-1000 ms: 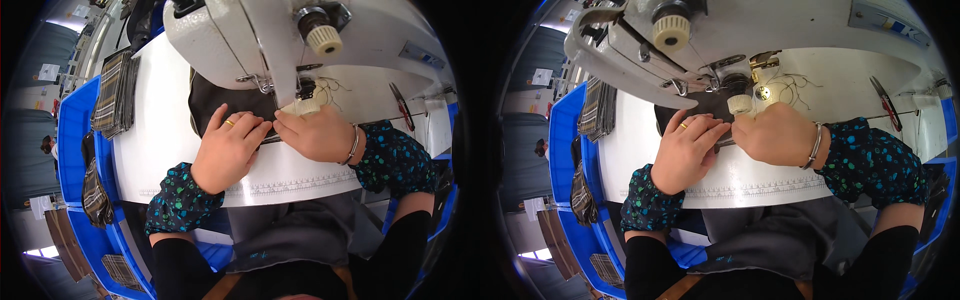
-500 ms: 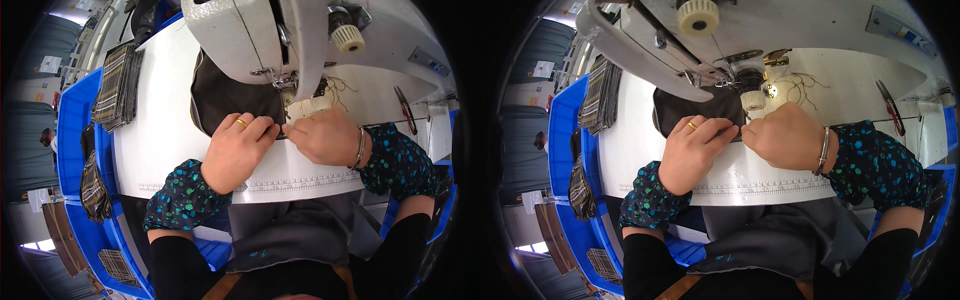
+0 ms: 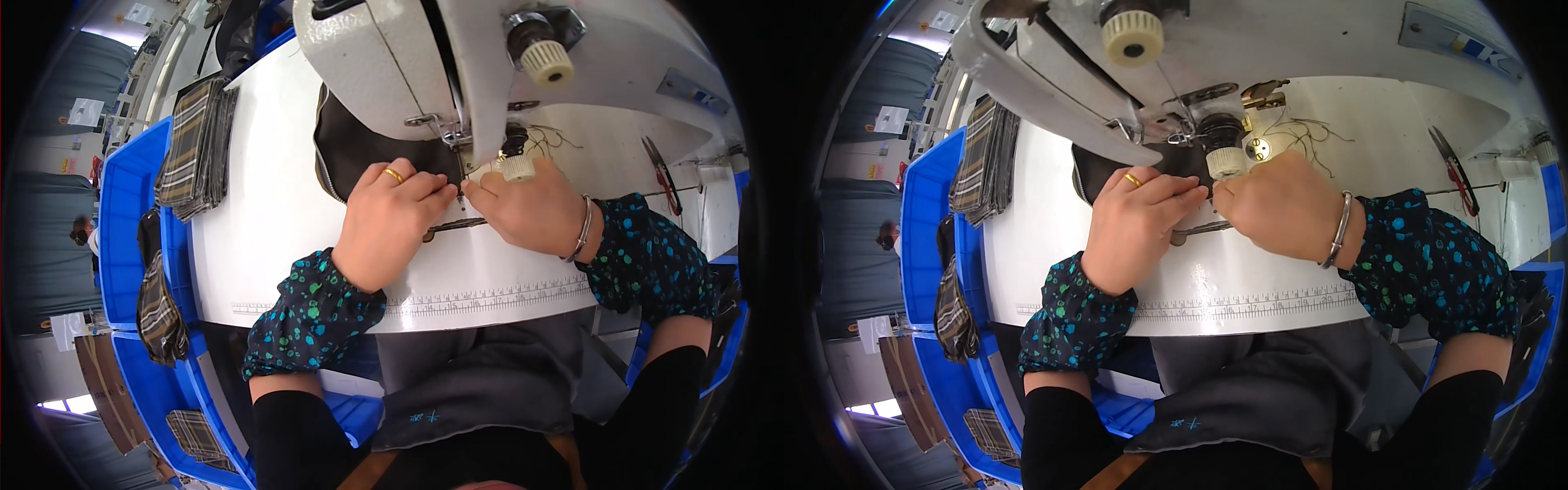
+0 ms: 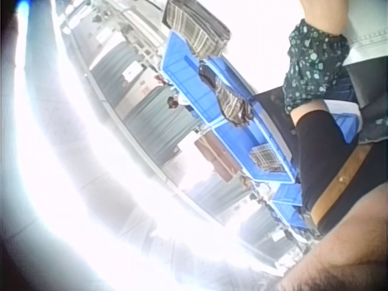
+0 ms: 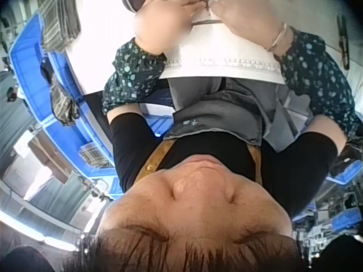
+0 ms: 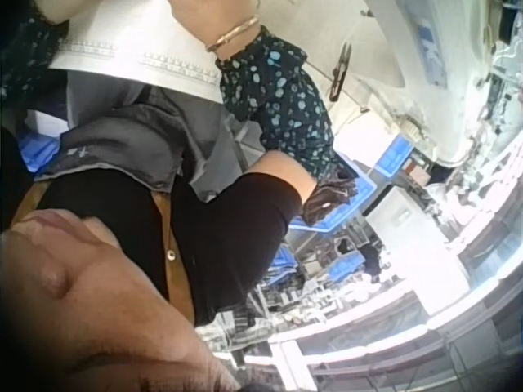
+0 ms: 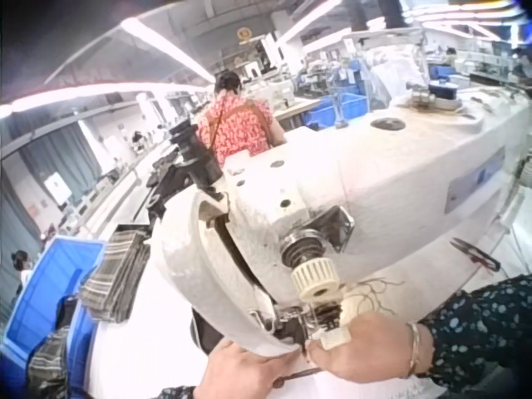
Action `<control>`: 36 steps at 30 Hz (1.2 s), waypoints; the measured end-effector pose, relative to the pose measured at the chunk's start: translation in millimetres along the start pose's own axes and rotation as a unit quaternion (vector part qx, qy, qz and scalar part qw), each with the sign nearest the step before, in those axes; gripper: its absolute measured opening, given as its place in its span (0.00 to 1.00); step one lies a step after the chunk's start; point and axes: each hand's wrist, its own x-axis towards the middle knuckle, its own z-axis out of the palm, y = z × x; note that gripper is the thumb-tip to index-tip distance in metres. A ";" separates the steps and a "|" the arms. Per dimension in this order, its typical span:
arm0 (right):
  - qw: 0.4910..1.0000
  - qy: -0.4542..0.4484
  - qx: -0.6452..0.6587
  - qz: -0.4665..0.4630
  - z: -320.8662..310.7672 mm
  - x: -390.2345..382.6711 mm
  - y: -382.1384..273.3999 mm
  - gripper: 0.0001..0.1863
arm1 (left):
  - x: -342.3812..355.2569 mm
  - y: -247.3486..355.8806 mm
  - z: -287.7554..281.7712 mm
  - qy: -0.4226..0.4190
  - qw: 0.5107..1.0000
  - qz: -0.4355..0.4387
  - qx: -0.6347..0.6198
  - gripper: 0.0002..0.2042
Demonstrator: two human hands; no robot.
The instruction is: The person operates an industrial sewing machine to stitch a zipper onto a dark fabric pouch. They guide the material under the needle, aligning the zipper tape with the fabric edge. After completing the seam, they remove the finished pouch and place it into a blue bin before picking up a new pouch to repeat the process.
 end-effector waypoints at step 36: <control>0.811 0.007 0.530 0.247 -49.5 -94.9 -76.0 0.22 | -68.2 191.3 4.8 0.163 0.960 -0.008 -0.226 0.16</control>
